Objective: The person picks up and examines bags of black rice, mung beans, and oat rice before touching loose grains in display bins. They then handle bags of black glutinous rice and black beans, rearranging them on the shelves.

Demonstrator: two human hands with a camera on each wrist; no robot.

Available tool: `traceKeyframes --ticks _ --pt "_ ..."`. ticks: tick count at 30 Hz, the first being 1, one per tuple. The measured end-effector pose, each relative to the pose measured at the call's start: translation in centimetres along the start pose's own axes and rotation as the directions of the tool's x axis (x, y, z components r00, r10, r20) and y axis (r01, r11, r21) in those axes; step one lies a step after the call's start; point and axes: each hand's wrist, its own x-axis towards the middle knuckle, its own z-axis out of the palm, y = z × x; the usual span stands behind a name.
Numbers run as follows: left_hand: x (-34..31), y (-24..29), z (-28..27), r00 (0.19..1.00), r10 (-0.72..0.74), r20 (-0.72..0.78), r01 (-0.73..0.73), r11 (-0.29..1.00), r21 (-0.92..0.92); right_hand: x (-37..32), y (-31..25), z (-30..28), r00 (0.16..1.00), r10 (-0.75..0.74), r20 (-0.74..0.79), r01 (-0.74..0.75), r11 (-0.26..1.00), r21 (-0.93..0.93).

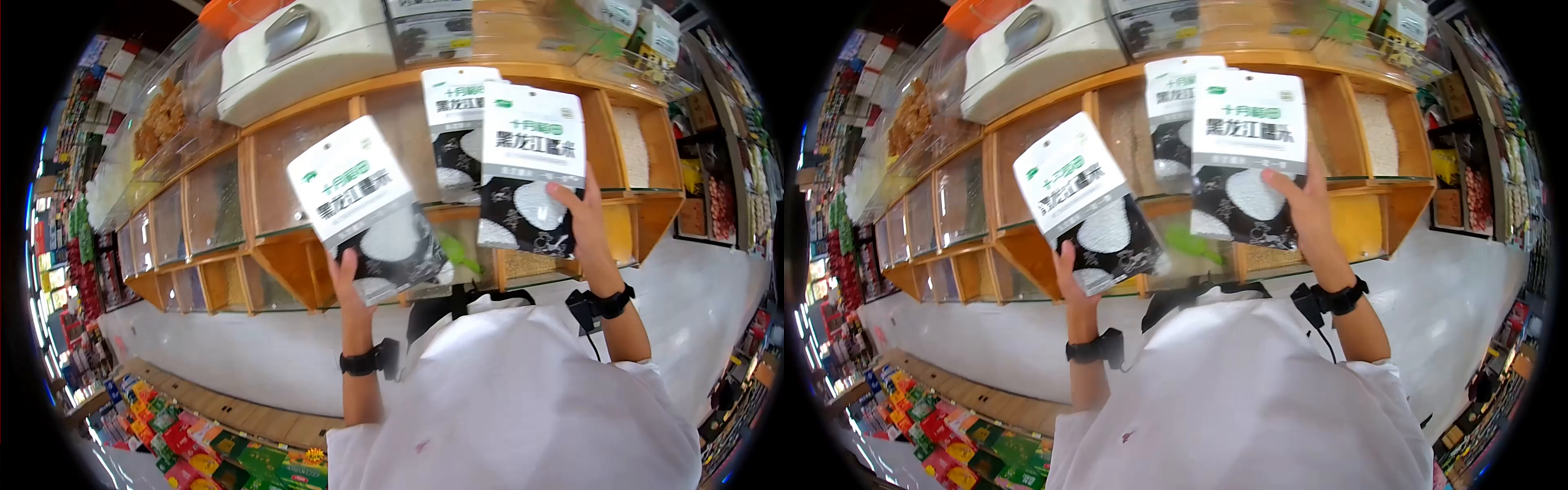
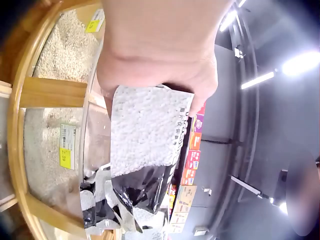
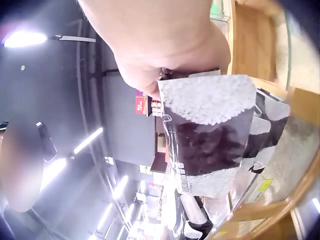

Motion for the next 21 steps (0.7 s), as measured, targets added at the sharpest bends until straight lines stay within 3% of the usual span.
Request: traceKeyframes --ticks 4,15,17,21 --pt "0.1 0.6 -0.4 0.995 -0.006 0.096 0.005 1.000 0.012 -0.2 0.0 0.7 0.996 -0.074 0.055 0.076 0.996 -0.036" --pt "1.2 0.4 -0.1 0.993 -0.073 0.095 0.070 0.997 0.037 -0.5 -0.3 1.2 0.989 -0.112 0.100 0.117 0.992 -0.051" --pt "2.6 0.8 -0.5 0.989 -0.104 0.110 0.097 0.993 0.067 0.6 -1.3 1.6 0.994 -0.012 0.112 0.010 1.000 0.017" --pt "8.0 1.8 -0.4 0.986 -0.066 0.153 0.039 0.985 0.169 4.2 -2.5 3.9 0.973 -0.148 0.178 0.149 0.989 0.010"
